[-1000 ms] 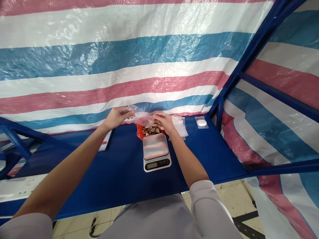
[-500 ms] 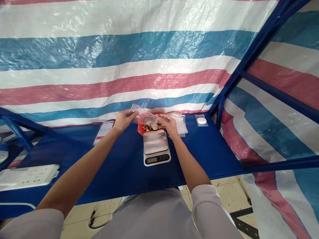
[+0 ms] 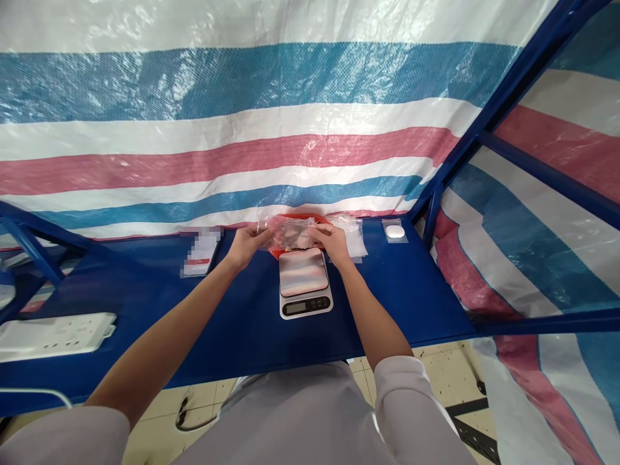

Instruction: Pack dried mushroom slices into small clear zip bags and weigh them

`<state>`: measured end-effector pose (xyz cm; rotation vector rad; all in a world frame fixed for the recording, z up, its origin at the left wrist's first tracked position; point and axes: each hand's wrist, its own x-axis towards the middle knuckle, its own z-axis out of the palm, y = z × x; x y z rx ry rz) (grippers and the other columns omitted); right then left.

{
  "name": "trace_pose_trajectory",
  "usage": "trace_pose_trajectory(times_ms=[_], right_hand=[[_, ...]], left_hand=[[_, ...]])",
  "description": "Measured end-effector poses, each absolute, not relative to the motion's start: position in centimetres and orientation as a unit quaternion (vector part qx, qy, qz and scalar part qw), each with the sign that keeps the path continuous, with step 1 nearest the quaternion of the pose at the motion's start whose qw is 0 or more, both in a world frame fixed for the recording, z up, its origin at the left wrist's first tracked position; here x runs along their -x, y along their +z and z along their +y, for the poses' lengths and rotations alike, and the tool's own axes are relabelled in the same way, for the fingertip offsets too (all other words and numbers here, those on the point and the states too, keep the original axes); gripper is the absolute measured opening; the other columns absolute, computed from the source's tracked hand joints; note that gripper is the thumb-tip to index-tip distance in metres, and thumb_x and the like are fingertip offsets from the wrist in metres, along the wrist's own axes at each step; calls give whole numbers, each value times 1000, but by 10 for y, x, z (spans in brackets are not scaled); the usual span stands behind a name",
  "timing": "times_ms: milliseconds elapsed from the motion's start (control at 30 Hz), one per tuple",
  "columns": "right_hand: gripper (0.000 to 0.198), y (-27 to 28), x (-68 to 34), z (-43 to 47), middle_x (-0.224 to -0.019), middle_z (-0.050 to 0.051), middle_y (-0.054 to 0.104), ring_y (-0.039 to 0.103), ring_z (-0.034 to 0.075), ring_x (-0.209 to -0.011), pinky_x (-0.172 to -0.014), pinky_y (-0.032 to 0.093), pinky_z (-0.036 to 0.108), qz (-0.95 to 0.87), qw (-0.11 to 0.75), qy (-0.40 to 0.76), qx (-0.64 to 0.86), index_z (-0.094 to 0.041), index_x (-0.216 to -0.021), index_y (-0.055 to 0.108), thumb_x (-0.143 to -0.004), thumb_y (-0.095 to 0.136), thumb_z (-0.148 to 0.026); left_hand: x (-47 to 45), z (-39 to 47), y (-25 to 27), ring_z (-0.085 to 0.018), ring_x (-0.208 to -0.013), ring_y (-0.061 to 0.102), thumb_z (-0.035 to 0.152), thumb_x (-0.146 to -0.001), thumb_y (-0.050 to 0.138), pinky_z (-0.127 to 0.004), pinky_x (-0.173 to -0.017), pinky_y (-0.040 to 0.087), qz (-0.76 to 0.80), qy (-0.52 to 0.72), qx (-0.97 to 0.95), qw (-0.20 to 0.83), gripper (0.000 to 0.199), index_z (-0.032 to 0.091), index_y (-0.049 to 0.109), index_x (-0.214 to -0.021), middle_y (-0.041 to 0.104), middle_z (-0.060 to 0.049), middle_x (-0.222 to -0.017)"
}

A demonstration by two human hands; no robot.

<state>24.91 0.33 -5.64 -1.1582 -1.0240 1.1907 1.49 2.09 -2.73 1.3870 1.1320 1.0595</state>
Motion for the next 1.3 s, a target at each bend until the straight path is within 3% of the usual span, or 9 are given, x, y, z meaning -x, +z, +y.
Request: trace_pose_trajectory(times_ms=[133,267,500,633,733,833,1033,1300], right_hand=[[32,-54,-256,4,-72,0,71,62,14,-65,-64,53,27,-499,530,490,480,-21,-84,80,-67,83,-48],[32,-52,-260,4,-64,-2,65,56,12,-60,-60,50,26,-531,509,488,470,-21,-83,80,-70,82,-51],[39,-55,-266,5,-68,0,68,55,12,-58,-57,51,28,-530,523,468,476,-19,-85,80,-67,81,-53],[33,-48,-270,7,-78,3,75,64,17,-70,-70,56,31,-582,499,427,479,-19,-82,80,-68,81,-49],[31,-40,-271,8,-88,5,78,69,20,-80,-78,56,33,-620,484,401,469,-20,-86,80,-72,79,-48],[31,-36,-272,9,-88,5,78,70,20,-79,-76,56,32,-638,476,392,460,-20,-87,80,-74,78,-48],[31,-41,-280,7,-86,4,78,71,21,-81,-77,57,33,-630,504,366,465,-22,-84,81,-75,77,-51],[26,-43,-287,8,-90,3,79,73,22,-84,-80,59,35,-634,494,397,443,-23,-89,81,-74,79,-45]], left_hand=[[-11,23,-22,-22,-82,73,60,-68,83,-34,-79,59,432,426,-573,551,55,15,77,-101,79,-10,-95],[-11,26,-21,-24,-84,73,61,-68,84,-36,-82,59,448,438,-563,539,52,14,79,-91,79,-11,-92],[-6,20,-32,-22,-76,70,59,-61,87,-36,-78,58,482,427,-537,545,52,13,80,-85,78,-8,-82],[-7,25,-6,-25,-88,71,53,-65,86,-34,-81,55,465,349,-631,514,51,15,80,-98,79,-9,-94],[-17,35,19,-23,-83,69,51,-73,79,-30,-74,52,454,262,-717,459,40,16,81,-94,78,-6,-88],[-30,42,30,-19,-71,66,48,-77,74,-28,-64,49,417,183,-763,458,33,17,81,-83,75,-4,-74],[-42,43,14,-18,-72,65,47,-74,75,-28,-65,50,422,255,-726,479,33,15,79,-81,75,-5,-79],[-66,37,18,-16,-66,62,50,-78,71,-26,-57,46,416,233,-751,456,37,16,78,-90,72,-4,-77]])
